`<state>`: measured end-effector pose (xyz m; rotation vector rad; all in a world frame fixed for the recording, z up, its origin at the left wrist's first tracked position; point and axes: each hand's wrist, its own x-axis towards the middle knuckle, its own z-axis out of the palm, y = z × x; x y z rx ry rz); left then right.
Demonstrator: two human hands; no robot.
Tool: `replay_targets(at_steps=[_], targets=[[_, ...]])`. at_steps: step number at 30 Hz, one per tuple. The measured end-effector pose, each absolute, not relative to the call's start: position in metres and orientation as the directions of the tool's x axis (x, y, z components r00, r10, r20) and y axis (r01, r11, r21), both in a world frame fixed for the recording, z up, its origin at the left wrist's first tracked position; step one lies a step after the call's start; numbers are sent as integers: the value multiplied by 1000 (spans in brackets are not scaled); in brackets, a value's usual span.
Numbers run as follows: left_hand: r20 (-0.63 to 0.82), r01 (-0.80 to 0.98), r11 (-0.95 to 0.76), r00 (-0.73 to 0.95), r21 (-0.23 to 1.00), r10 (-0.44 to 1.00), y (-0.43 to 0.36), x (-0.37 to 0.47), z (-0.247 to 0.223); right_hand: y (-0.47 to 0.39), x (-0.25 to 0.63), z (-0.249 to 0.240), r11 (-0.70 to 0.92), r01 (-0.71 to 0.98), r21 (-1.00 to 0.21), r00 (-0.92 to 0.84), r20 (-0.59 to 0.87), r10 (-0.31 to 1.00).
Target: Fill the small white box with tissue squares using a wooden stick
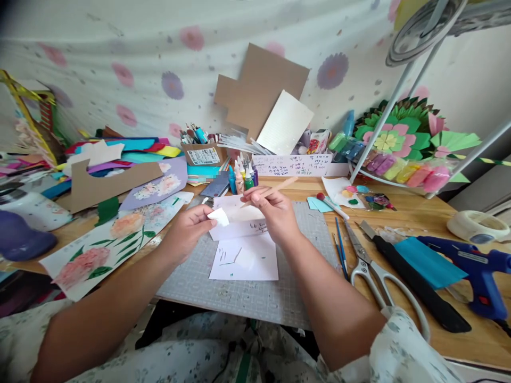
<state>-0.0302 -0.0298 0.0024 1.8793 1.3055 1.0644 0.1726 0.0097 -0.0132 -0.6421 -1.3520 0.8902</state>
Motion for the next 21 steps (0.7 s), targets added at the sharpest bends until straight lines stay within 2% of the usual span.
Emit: replay_targets(at_steps=[2,6,10,13,15,18,21], targets=[[234,384,-281,166,879,958,-29,-23,11,3,168,-9,496,-243,-834,-76,526,847],[236,423,-311,221,851,946,-24,-12,25,-2,165,-7,328,-448,-832,-174,441,880],[198,414,-309,288,856,937,-12,-9,32,2,167,-9,264,-471,-841,-109,353,929],[199,353,-357,410,865,890,-2,-10,32,3,168,-10,259,-489,-833,-40,319,947],[255,284,-396,426,873,868,2,-9,27,2,167,-10,281,-508,-814,5,323,946],[341,223,-415,306,882,889,2,-6,15,-1,165,-9,370,-500,-783,63,393,917],[364,164,-401,217,901,906,-2,-4,6,-6,164,-6,415,-488,-768,34,458,888]])
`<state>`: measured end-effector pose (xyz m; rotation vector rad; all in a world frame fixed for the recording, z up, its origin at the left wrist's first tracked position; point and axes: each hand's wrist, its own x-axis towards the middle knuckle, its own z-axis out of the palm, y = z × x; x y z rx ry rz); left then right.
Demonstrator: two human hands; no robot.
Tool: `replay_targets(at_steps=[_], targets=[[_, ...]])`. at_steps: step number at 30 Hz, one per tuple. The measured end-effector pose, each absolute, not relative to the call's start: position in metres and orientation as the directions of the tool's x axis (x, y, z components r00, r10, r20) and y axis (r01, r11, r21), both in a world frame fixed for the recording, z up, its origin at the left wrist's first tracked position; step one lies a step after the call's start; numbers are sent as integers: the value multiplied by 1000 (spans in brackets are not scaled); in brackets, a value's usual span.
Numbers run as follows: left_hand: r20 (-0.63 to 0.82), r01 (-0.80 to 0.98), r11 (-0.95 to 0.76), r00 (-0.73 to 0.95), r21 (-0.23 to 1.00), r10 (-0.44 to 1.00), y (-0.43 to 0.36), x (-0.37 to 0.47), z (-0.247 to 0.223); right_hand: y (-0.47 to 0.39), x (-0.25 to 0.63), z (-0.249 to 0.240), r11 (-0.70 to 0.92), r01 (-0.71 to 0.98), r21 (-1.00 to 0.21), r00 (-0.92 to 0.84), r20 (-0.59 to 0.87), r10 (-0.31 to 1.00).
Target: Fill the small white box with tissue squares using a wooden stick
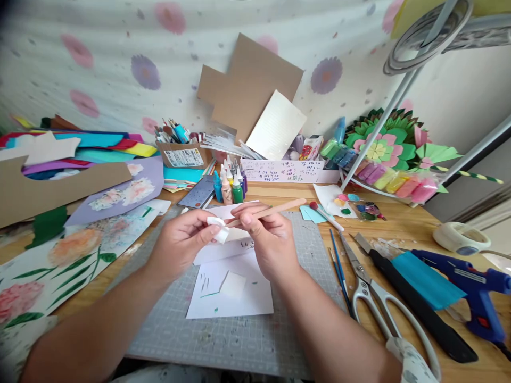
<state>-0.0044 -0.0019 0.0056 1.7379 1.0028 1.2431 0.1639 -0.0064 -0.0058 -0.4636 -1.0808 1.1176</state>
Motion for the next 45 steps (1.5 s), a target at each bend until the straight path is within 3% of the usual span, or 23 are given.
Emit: replay_targets(at_steps=[7,14,24,31,45], targets=[[287,-125,-261,317,957,904,-11,-12,1,-15,163,0,438,-511,-740,-25,522,853],[244,-224,-165,391,960,888,-15,-10,2,-16,162,-4,510,-416,-753,-23,570,822],[248,-123,-217,374,968,894,-14,-11,6,-17,165,-3,543,-398,-740,-33,603,797],[229,-7,-240,328,971,916,-14,-11,11,-19,164,-2,643,-290,-709,-52,683,729],[266,102,-308,298,946,917,-11,-9,9,-18,162,-3,612,-244,-753,20,627,779]])
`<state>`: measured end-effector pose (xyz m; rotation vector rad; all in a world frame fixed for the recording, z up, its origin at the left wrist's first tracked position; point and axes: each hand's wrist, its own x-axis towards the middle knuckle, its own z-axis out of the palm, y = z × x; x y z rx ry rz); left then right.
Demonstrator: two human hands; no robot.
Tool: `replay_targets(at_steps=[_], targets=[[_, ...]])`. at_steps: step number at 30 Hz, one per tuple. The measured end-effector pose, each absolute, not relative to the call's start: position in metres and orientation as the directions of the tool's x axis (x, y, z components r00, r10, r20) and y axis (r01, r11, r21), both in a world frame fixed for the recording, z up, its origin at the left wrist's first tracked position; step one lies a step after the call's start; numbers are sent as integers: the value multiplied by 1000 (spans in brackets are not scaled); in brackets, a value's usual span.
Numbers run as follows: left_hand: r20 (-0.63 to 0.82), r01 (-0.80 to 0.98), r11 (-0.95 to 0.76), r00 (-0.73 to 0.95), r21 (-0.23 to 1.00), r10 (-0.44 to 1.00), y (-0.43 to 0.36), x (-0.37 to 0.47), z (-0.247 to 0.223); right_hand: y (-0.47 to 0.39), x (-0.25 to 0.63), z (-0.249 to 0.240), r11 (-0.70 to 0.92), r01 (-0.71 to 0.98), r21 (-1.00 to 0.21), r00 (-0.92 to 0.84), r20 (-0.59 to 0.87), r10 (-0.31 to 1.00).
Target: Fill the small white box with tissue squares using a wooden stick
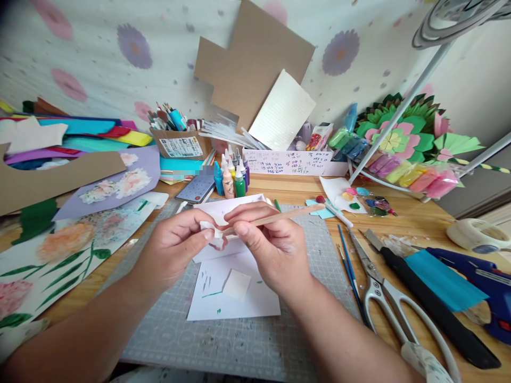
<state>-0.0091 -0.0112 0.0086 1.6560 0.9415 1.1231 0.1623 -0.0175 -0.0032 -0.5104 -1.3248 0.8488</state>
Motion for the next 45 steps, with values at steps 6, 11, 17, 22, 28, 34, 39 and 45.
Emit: replay_targets(at_steps=[6,11,17,22,28,34,39,45], targets=[[542,328,-534,73,780,837,-11,-15,8,-16,163,-5,553,-235,-800,72,553,830],[382,196,-449,302,872,874,-12,-12,9,-16,159,-7,615,-195,-764,64,616,785],[286,288,-327,177,900,942,-2,-13,10,-7,163,-12,518,-241,-821,95,511,854],[309,592,-312,110,743,945,14,-26,12,10,176,-14,382,-359,-852,268,297,916],[504,582,-506,183,636,844,18,-28,6,9,175,-8,327,-450,-831,209,258,943],[280,53,-313,323,948,904,0,-15,5,-8,163,-7,356,-465,-810,53,376,925],[208,-35,-207,315,978,926,-1,-13,5,-12,161,-4,366,-453,-813,11,406,914],[195,-75,-180,322,981,927,1,-13,4,-12,163,-3,389,-439,-810,12,428,904]])
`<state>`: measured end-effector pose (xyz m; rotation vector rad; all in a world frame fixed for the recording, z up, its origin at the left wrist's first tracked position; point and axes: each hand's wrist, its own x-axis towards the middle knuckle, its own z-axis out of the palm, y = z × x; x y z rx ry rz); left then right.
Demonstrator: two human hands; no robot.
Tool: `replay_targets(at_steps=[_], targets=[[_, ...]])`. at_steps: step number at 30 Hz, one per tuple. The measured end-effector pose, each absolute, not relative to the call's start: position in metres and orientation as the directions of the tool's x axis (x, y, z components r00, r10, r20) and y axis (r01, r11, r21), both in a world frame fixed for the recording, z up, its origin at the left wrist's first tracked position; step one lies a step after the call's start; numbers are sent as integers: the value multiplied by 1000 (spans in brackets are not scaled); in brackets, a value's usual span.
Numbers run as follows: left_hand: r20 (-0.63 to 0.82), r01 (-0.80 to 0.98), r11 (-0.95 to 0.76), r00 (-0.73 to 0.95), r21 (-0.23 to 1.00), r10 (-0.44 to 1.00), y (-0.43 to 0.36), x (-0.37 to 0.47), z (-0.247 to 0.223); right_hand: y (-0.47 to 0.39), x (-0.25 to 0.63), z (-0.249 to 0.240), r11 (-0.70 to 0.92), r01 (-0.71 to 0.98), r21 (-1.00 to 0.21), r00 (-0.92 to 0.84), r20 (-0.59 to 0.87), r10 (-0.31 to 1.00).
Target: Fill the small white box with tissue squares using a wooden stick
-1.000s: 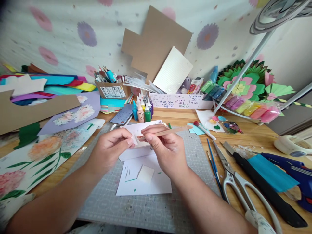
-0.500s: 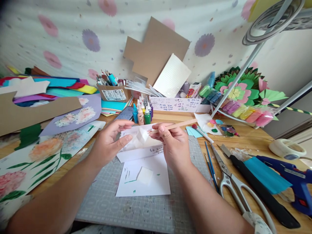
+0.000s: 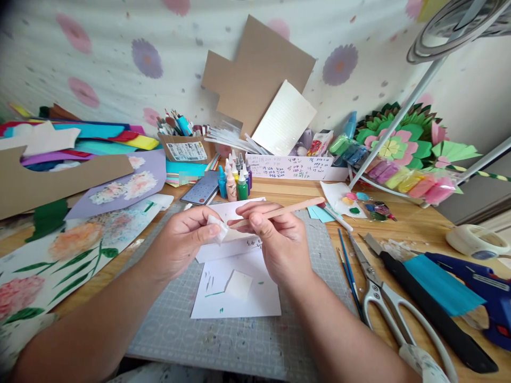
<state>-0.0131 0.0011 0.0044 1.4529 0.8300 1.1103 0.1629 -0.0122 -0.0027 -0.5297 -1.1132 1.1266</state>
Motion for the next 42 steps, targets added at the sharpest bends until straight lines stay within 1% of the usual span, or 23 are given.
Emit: replay_targets(at_steps=[3,7,10,12,13,15,16,17,19,21,22,25,28,30,32,34,36,38,40,41,42], targets=[[209,-56,-202,314,978,926,1,-13,5,-12,163,-4,395,-418,-818,0,434,901],[219,-80,-204,340,976,914,1,-12,7,-13,163,-5,376,-433,-819,-6,419,908],[211,-39,-210,336,977,918,2,-10,6,-13,162,-5,363,-438,-823,-1,404,915],[223,21,-239,285,971,932,3,-10,5,-13,161,-5,358,-441,-823,6,396,918],[244,61,-264,231,963,942,3,-11,5,-13,161,-5,356,-444,-822,12,392,920],[316,159,-328,98,931,944,4,-13,4,-12,160,-5,359,-448,-818,34,386,922],[353,202,-357,57,912,934,3,-15,4,-12,160,-6,363,-448,-817,45,385,922],[379,228,-381,55,896,924,3,-16,5,-11,160,-7,367,-447,-816,55,385,921],[386,217,-411,151,885,910,0,-17,6,-11,159,-9,377,-434,-819,57,392,918],[361,178,-414,268,893,893,-2,-16,7,-10,159,-12,405,-398,-823,40,425,904],[350,173,-411,297,895,888,-3,-15,8,-9,158,-14,426,-375,-824,31,448,894],[322,216,-390,290,895,901,-3,-12,8,-9,156,-18,454,-325,-829,8,478,878],[288,251,-354,263,901,921,2,-14,7,-8,155,-19,395,-352,-849,-9,425,905],[268,316,-339,248,886,931,7,-18,7,-5,157,-19,365,-382,-849,22,387,922],[250,482,-341,244,807,937,13,-24,8,0,162,-18,354,-408,-842,93,347,933],[248,645,-356,255,677,935,18,-28,8,7,169,-16,347,-435,-830,179,299,938],[265,717,-387,284,579,922,21,-31,7,13,176,-13,349,-464,-814,250,258,933],[287,726,-428,320,539,903,22,-32,7,16,181,-10,370,-486,-792,293,251,923],[313,702,-470,352,536,882,20,-31,7,16,182,-8,368,-504,-781,279,256,926],[328,663,-485,357,570,874,19,-31,6,14,181,-8,351,-511,-785,250,255,934],[342,597,-493,356,633,870,17,-30,6,12,178,-8,329,-516,-791,216,251,943]])
